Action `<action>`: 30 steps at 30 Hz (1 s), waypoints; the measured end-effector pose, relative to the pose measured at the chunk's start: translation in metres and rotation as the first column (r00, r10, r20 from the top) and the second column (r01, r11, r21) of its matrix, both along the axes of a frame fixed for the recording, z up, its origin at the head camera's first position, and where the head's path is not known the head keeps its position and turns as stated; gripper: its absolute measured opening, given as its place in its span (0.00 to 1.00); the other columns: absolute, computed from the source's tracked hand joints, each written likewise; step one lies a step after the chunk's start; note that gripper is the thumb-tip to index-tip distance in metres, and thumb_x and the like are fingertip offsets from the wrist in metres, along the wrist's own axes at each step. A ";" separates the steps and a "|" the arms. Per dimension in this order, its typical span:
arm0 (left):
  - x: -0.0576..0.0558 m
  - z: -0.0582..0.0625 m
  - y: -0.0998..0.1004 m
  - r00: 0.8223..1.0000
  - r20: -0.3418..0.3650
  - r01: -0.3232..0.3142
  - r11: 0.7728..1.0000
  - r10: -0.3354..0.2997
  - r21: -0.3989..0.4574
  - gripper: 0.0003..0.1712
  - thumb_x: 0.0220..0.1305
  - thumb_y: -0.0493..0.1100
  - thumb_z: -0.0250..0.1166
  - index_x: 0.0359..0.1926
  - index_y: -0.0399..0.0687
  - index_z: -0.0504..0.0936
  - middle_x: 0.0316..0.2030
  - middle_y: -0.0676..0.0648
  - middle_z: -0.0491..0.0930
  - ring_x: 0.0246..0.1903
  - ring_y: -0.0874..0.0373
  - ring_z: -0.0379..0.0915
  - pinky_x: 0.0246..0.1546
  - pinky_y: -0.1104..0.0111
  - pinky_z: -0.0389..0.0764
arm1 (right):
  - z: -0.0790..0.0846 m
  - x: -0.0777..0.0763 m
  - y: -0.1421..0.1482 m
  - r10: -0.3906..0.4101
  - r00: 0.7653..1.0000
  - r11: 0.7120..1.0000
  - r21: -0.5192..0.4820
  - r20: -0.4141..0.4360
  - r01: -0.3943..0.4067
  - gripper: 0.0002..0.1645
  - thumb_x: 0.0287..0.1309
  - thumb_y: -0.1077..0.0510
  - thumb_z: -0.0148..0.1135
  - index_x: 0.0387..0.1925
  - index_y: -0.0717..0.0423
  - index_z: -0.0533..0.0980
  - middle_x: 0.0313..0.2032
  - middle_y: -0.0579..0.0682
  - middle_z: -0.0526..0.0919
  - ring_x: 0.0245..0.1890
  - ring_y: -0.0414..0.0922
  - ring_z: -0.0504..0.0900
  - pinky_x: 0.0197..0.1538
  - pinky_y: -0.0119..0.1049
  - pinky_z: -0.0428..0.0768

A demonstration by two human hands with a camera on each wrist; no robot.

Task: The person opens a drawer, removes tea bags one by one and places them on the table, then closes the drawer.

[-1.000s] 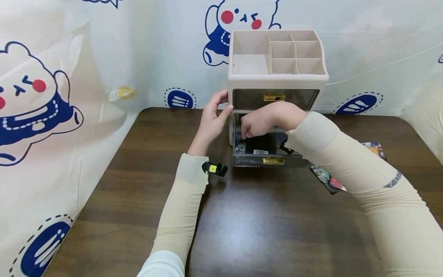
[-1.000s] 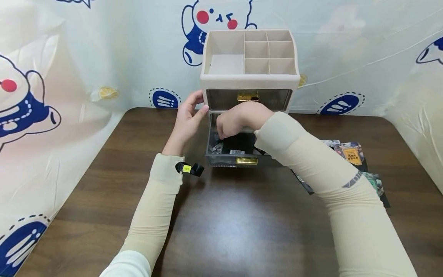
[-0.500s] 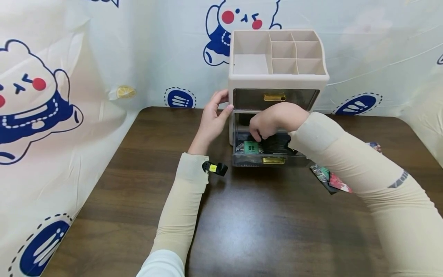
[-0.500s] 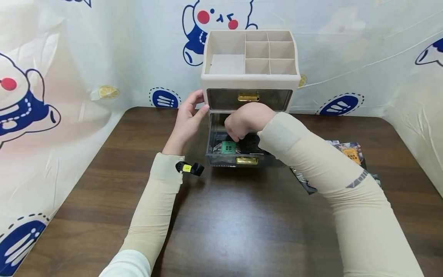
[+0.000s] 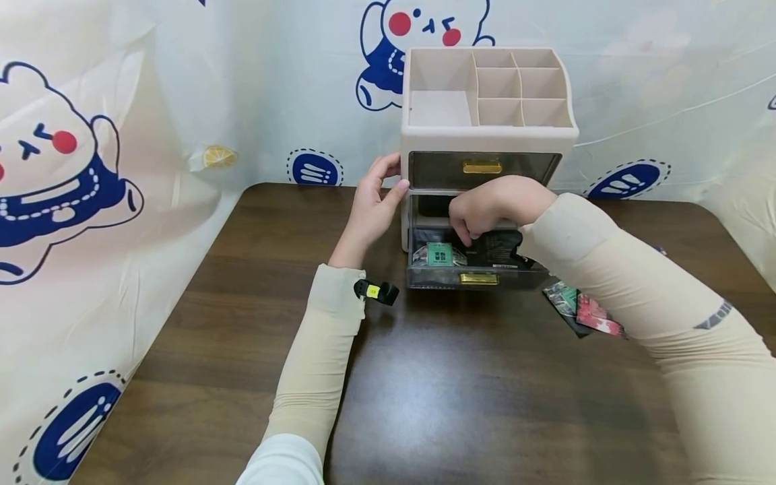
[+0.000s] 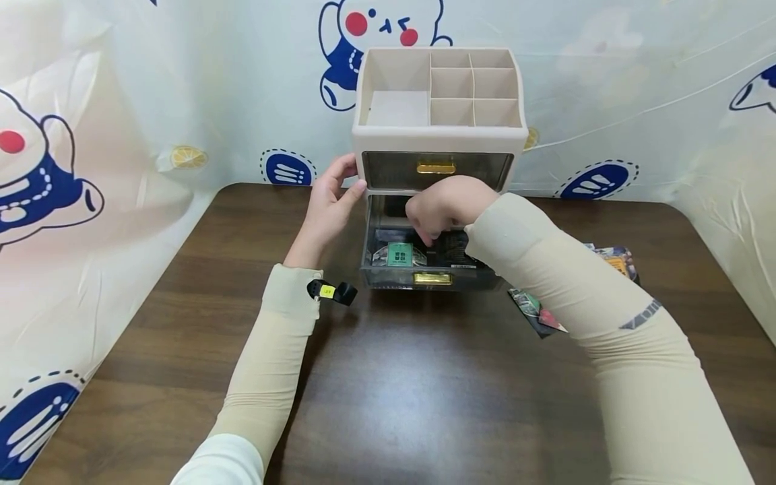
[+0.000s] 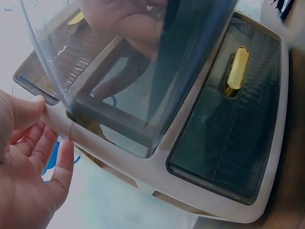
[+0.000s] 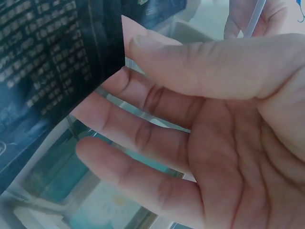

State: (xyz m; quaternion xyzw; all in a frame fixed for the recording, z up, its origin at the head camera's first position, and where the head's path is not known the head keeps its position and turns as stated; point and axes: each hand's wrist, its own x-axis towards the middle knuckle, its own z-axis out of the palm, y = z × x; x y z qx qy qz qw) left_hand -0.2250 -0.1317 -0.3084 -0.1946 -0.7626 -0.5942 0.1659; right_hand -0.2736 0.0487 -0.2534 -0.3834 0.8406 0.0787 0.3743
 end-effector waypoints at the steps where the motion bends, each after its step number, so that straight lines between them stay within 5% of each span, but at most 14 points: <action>1: 0.000 0.000 0.000 1.000 -0.002 0.001 1.000 -0.001 0.000 0.21 0.64 0.30 0.53 0.58 0.32 0.66 0.51 0.37 0.69 0.51 0.57 0.64 0.47 0.63 0.74 | 0.000 0.000 0.000 0.005 1.000 1.000 0.006 0.000 -0.005 0.21 0.56 0.74 0.41 0.34 0.54 0.80 0.39 0.51 0.76 0.27 0.45 0.62 0.32 0.37 0.65; 6: 0.000 0.001 0.000 1.000 -0.012 0.007 1.000 -0.007 0.004 0.21 0.64 0.30 0.53 0.58 0.31 0.66 0.50 0.37 0.69 0.51 0.57 0.64 0.46 0.64 0.75 | 0.001 -0.002 -0.001 0.041 0.999 0.999 0.036 -0.005 -0.041 0.19 0.53 0.74 0.50 0.28 0.52 0.82 0.37 0.49 0.79 0.25 0.43 0.63 0.29 0.35 0.65; 19: -0.001 0.000 0.000 0.999 -0.027 0.021 1.000 -0.020 0.017 0.21 0.64 0.29 0.53 0.57 0.30 0.66 0.49 0.36 0.69 0.50 0.56 0.65 0.44 0.65 0.75 | 0.010 0.002 0.008 0.086 0.996 0.995 -0.046 0.014 -0.085 0.22 0.54 0.75 0.45 0.24 0.52 0.81 0.21 0.47 0.74 0.16 0.40 0.57 0.26 0.33 0.66; 26: -0.003 -0.002 -0.002 0.998 -0.049 0.028 0.999 -0.027 0.019 0.20 0.64 0.29 0.53 0.57 0.29 0.67 0.48 0.35 0.69 0.50 0.56 0.65 0.41 0.67 0.75 | 0.023 0.011 0.018 0.100 0.992 0.982 -0.153 -0.083 -0.112 0.18 0.58 0.72 0.50 0.23 0.51 0.79 0.23 0.49 0.75 0.20 0.42 0.65 0.29 0.36 0.69; 30: -0.003 -0.002 -0.001 0.999 -0.044 0.030 0.999 -0.029 0.019 0.20 0.64 0.29 0.53 0.57 0.29 0.67 0.48 0.35 0.69 0.50 0.55 0.65 0.42 0.66 0.75 | 0.033 0.018 0.027 0.083 0.978 0.950 -0.282 -0.191 -0.136 0.16 0.56 0.73 0.51 0.21 0.52 0.76 0.23 0.48 0.75 0.23 0.44 0.68 0.31 0.37 0.70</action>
